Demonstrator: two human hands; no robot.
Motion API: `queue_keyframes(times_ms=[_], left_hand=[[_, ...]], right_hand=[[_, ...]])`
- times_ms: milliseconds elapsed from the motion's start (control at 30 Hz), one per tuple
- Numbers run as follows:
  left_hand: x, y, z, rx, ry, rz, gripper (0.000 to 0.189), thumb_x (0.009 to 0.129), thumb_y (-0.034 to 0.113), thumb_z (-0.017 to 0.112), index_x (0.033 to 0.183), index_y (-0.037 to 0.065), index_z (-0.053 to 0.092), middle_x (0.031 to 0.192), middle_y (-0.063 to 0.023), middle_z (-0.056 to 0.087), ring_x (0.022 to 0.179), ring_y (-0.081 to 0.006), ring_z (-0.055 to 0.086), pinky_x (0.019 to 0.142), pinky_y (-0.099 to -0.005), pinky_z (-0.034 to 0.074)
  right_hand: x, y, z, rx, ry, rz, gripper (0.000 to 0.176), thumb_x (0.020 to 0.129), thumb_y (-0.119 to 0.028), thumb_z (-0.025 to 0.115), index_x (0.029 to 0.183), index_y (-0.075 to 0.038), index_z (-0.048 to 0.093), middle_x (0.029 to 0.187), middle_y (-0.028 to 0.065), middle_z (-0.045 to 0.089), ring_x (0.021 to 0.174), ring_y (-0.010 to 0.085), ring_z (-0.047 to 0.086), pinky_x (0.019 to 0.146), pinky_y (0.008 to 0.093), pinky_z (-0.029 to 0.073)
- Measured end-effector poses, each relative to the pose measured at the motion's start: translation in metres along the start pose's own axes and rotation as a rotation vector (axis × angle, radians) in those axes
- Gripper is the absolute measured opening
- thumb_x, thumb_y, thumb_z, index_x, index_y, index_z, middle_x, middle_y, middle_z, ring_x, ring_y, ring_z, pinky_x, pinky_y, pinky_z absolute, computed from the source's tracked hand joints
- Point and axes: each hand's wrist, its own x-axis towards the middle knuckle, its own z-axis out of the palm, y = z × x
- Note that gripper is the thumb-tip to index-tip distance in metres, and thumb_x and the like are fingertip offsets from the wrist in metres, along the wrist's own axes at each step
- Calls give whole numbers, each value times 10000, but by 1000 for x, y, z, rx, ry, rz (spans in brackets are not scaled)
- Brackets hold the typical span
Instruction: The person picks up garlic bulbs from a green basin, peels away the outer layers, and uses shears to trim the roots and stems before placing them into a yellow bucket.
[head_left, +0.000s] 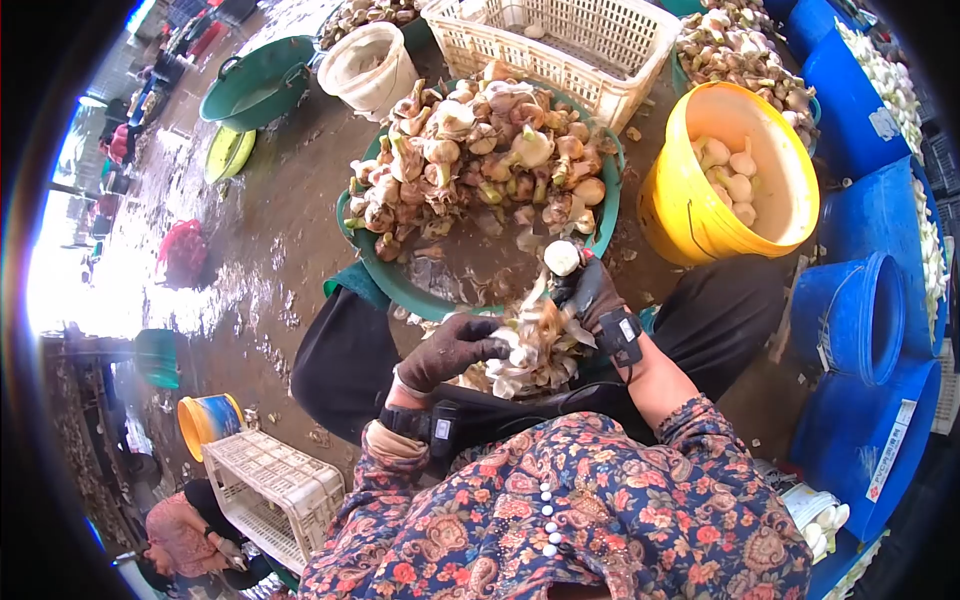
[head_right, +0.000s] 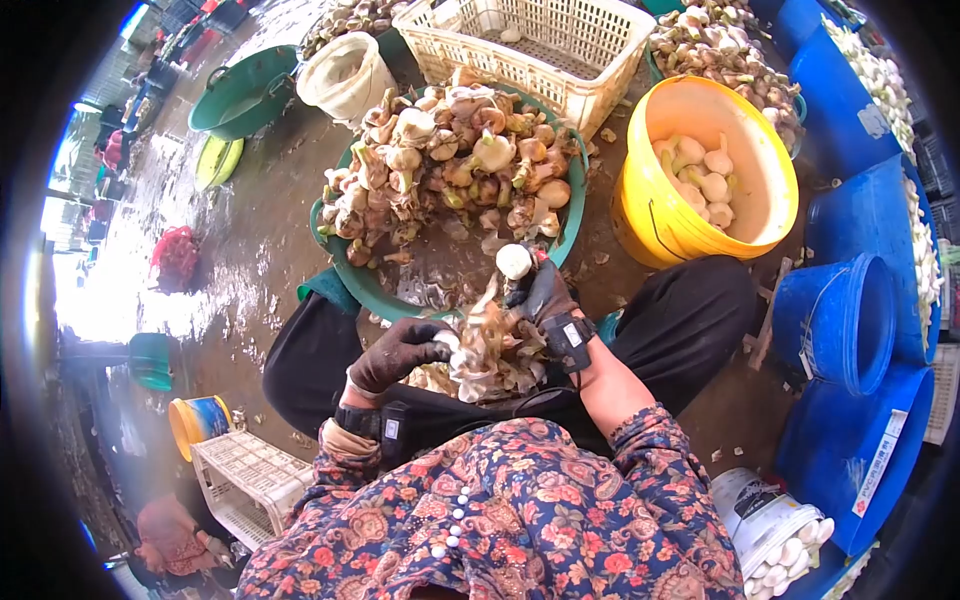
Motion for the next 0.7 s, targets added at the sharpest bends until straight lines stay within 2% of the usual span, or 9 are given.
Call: queue_keyframes(times_ms=[100,167,200,267,333,400,433,533,700], left_hand=[[15,-12,-18,403,-248,-149,410,773,253,704,1063,-11,587,939,-66,632,863,-133,573,764,-286,463],[27,-46,-33,741,-250,11,515,730,370,721,1057,-7,593,866,-100,641,761,-161,614,683,-288,482],[32,-45,-38,1011,-149,-39,575,691,451,725,1045,16,604,819,-105,649,737,-163,625,644,-271,478],[66,-54,-66,798,94,-567,536,690,456,713,1044,63,628,938,-148,644,873,-193,613,729,-321,474],[100,-101,-106,225,546,-457,506,711,416,695,1124,139,603,933,-102,655,830,-170,624,703,-295,481],[135,-178,-168,1018,411,-108,505,753,351,654,1217,200,525,1057,-65,627,894,-142,611,710,-282,484],[141,-174,-177,1219,237,-232,572,768,309,624,1297,237,418,1229,-57,534,1037,-140,558,769,-288,482],[174,-193,-197,1115,305,-386,588,758,323,611,1304,224,414,1229,-47,535,1088,-159,536,794,-317,478],[159,-129,-141,1779,292,-407,248,840,258,523,1066,236,623,979,-2,641,912,-195,601,730,-339,482]], right_hand=[[-9,-1,17,145,222,80,295,874,-400,475,893,-137,607,676,27,604,465,153,496,400,277,399],[-11,7,11,-581,47,-360,307,867,-407,492,909,-130,616,681,21,603,489,150,511,424,275,408],[4,4,-4,-404,-3,-48,316,865,-401,503,927,-113,619,713,22,616,513,148,527,450,279,422],[11,13,-11,-409,62,29,308,864,-385,520,918,-97,617,745,24,631,546,143,537,494,284,438],[13,12,-13,-410,142,78,293,857,-356,545,952,-87,613,771,37,638,593,142,552,540,282,453],[2,-15,20,-493,-88,129,280,864,-300,552,991,-56,600,817,54,641,672,156,585,620,285,486],[-12,-30,69,-68,-54,76,292,881,-241,537,1065,-18,572,878,85,642,741,176,610,680,303,509],[-4,-98,93,180,-535,-133,467,902,-389,486,1167,-6,519,984,122,635,858,213,621,733,352,518],[-4,-66,85,-550,-53,-275,520,877,-523,456,1084,-58,561,784,10,590,641,121,537,574,248,438]])
